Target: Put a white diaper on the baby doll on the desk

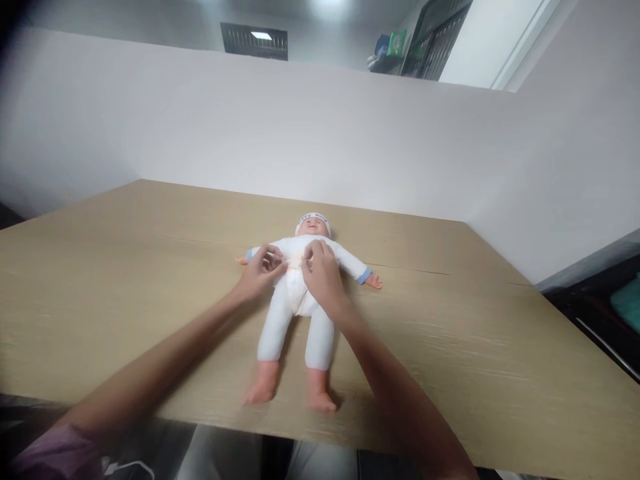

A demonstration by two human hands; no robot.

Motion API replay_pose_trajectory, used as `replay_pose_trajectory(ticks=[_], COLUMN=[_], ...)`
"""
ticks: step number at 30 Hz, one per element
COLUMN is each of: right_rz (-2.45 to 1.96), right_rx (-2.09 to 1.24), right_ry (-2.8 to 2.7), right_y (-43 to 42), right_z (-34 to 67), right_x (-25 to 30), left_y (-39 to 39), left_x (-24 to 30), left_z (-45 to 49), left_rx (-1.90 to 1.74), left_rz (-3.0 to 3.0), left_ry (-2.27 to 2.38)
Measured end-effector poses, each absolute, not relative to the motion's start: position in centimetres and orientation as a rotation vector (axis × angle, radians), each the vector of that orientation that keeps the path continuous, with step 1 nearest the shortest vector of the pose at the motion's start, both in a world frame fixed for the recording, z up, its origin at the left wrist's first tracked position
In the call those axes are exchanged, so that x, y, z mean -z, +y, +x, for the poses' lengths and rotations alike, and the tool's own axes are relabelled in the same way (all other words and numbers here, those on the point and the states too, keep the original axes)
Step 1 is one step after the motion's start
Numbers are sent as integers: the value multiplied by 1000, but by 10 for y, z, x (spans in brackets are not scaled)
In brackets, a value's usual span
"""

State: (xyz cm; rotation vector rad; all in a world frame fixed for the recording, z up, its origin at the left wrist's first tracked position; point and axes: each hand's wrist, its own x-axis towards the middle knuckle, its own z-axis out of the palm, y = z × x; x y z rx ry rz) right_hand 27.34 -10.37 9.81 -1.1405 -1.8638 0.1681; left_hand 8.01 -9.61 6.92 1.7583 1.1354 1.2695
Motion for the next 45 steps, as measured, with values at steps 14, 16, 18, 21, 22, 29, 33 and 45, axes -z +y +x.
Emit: replay_pose_trajectory(ticks=[14, 16, 18, 21, 22, 29, 33, 45], right_rz=[-1464, -1461, -1448, -1424, -1417, -1377, -1356, -1483], right_rx=[-247, -161, -97, -84, -90, -207, -258, -523], right_ry=[-2071, -2089, -2101, -2104, -2104, -2044, -2008, -1703], right_y=[-206, -200, -197, -197, -198, -206, -207, -197], right_z=[317, 310, 304, 302, 302, 302, 299, 299], right_x=[-61, -56, -52, -48, -47, -44, -44, -43], left_y=[-177, -169, -162, -157, -156, -156, -158, -155], left_x=[-65, -62, -60, -56, -54, -50, -49, -52], left_z=[78, 83, 86, 89, 88, 82, 81, 84], left_rx=[-764, -783, -790, -824, -841, -954, -989, -999], left_rz=[2325, 2304, 2302, 2313, 2313, 2320, 2292, 1924], left_ry=[1223, 1316, 1377, 1347, 1316, 1182, 1151, 1147])
